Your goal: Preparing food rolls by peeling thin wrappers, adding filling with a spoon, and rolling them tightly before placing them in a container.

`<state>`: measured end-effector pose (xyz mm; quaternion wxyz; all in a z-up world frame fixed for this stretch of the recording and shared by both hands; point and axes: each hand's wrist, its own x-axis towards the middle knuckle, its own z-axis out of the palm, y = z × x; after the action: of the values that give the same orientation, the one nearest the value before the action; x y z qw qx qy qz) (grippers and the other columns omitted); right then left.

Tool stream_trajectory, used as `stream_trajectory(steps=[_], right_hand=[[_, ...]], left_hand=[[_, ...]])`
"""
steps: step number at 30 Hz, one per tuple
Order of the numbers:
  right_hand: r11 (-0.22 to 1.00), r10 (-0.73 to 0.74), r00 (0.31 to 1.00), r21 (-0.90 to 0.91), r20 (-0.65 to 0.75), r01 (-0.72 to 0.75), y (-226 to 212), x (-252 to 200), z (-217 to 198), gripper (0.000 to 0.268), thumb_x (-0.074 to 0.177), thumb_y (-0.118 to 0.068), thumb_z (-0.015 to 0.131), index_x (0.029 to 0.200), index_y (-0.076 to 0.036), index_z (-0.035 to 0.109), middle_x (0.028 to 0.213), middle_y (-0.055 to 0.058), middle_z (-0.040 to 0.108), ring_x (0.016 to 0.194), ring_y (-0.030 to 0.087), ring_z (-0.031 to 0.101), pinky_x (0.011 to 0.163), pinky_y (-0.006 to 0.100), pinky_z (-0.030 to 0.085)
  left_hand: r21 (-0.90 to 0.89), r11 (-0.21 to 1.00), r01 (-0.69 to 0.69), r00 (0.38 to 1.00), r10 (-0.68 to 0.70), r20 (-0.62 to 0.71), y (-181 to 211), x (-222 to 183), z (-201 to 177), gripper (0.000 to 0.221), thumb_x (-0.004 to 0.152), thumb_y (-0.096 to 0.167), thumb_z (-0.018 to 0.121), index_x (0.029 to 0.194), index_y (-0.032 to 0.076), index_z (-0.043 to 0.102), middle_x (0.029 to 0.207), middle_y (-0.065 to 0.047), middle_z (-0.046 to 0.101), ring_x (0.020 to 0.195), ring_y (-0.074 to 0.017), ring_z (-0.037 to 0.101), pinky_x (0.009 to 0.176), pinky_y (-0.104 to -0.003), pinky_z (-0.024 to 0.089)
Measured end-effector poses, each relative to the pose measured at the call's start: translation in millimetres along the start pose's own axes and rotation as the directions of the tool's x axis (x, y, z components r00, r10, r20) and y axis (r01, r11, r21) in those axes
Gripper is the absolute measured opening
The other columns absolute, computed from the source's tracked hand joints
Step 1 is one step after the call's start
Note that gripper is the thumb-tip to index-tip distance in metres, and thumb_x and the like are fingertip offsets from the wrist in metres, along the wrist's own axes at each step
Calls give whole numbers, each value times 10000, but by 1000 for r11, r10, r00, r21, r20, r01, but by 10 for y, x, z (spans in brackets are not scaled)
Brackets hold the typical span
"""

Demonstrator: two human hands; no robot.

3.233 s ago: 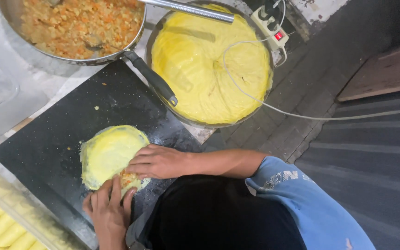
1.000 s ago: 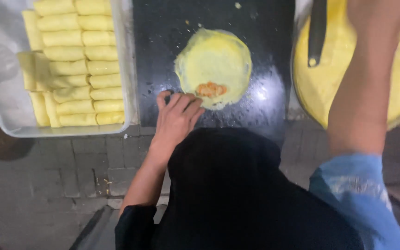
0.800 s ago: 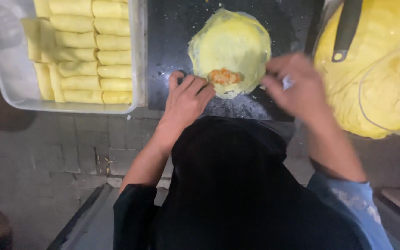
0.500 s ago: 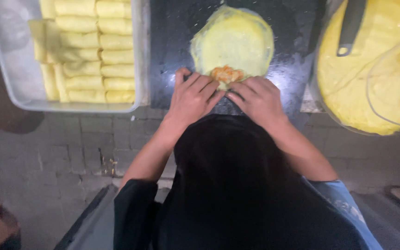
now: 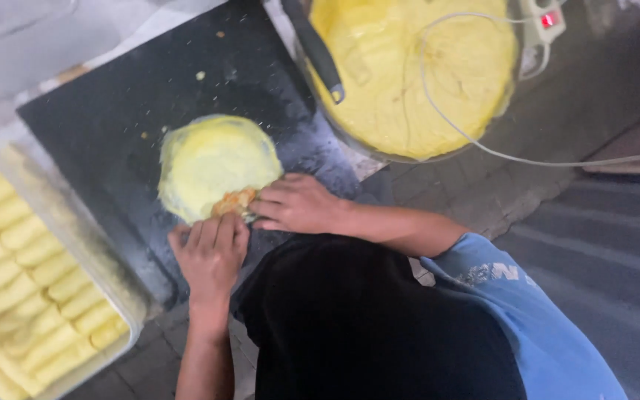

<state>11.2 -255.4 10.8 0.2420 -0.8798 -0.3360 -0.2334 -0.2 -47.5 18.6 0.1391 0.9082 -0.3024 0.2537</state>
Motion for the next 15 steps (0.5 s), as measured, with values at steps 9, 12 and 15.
stream_trajectory(steps=[9,12,15], right_hand=[[1000,3,1000,6,0,-3,35,47,126,190,958,-260,588,826,-135,641,703,-59,465,576,128,526,539,278,439],[998,-55,998,26,41,54,67,76,52,125,921,-204,725,849,-117,672,711,-8,581,524,105,512,447,252,401],[997,-29,996,69,82,24,59,38,9,239,962,-338,639,876,-127,709,710,-16,601,528,103,521,441,251,404]], left_hand=[[-121,991,48,998,-41,53,20,78,-209,190,918,330,715,919,141,731,781,-1,618,731,-183,635,807,-335,391],[4,997,75,977,-74,200,48,98,-252,175,985,358,681,988,206,768,796,63,680,710,-109,610,824,-322,317],[32,997,72,971,-77,225,86,197,-249,221,1031,247,649,814,205,650,608,65,532,541,-111,460,751,-314,294]])
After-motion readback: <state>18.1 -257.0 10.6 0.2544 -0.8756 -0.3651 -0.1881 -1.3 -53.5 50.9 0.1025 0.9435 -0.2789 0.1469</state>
